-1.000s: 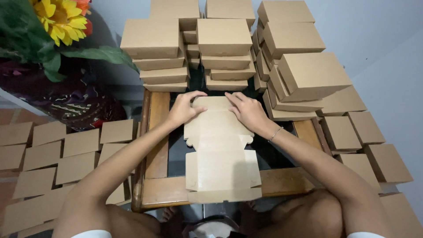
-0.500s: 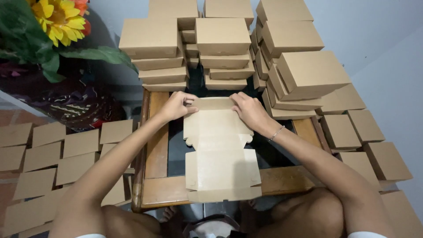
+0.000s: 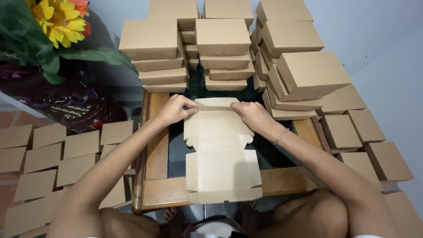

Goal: Folding and assembling a cardboard box from a flat pre-cut sheet.

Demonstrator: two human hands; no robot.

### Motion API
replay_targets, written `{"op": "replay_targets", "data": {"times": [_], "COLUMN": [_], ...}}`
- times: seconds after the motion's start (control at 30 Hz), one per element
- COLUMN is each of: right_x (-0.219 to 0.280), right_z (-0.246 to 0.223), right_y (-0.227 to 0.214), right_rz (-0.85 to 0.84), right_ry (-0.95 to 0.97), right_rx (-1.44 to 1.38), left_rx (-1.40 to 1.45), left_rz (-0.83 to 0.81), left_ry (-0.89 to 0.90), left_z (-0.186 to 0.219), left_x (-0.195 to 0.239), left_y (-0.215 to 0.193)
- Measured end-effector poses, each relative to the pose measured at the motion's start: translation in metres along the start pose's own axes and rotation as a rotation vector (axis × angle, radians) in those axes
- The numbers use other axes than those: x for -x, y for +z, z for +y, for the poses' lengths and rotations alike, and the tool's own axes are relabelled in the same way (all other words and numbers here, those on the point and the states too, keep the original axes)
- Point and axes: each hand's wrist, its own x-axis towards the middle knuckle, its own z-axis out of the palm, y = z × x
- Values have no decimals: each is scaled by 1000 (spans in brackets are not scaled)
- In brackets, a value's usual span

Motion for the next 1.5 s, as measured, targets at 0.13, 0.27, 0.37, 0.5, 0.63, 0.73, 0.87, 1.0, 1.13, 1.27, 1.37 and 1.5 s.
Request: {"op": "replay_targets", "data": {"times": [0.13, 0.27, 0.37, 0.5, 0.63, 0.73, 0.87, 1.0, 1.13, 1.27, 1.37, 1.5], "right_x": [0, 4, 6, 7, 11, 12, 15, 18, 19, 16, 18, 18], "right_z": [7, 9, 12, 22, 16, 19, 17, 18, 21, 22, 19, 9], "right_y": [4, 6, 8, 17, 14, 15, 11, 11, 12, 12, 8, -3], "right_rz": [-2, 13, 8, 12, 18, 4, -15, -16, -32, -40, -62, -79], "right_ry": [-22, -48, -62, -92, -87, -118, -154, -176, -175, -183, -186, -192], "right_rx": [33, 16, 5, 56, 95, 141, 156, 159, 151, 169, 181, 184], "left_rx": [-70, -60, -84, -226, -245, -271, -358, -417, -427, -437, -443, -440], "left_rz": [-12, -26, -44, -50, -55, -51, -51, -37, -20, 20, 48, 74], "left_ry": [32, 63, 80, 127, 137, 154, 212, 274, 287, 334, 374, 430], "left_z": [-8, 6, 10, -7, -8, -8, -24, -35, -41, -52, -57, -50], "left_x": [-1, 6, 10, 6, 7, 8, 2, 1, 3, 0, 0, 3], "left_y": [3, -1, -1, 5, 7, 7, 16, 22, 25, 30, 34, 31]}}
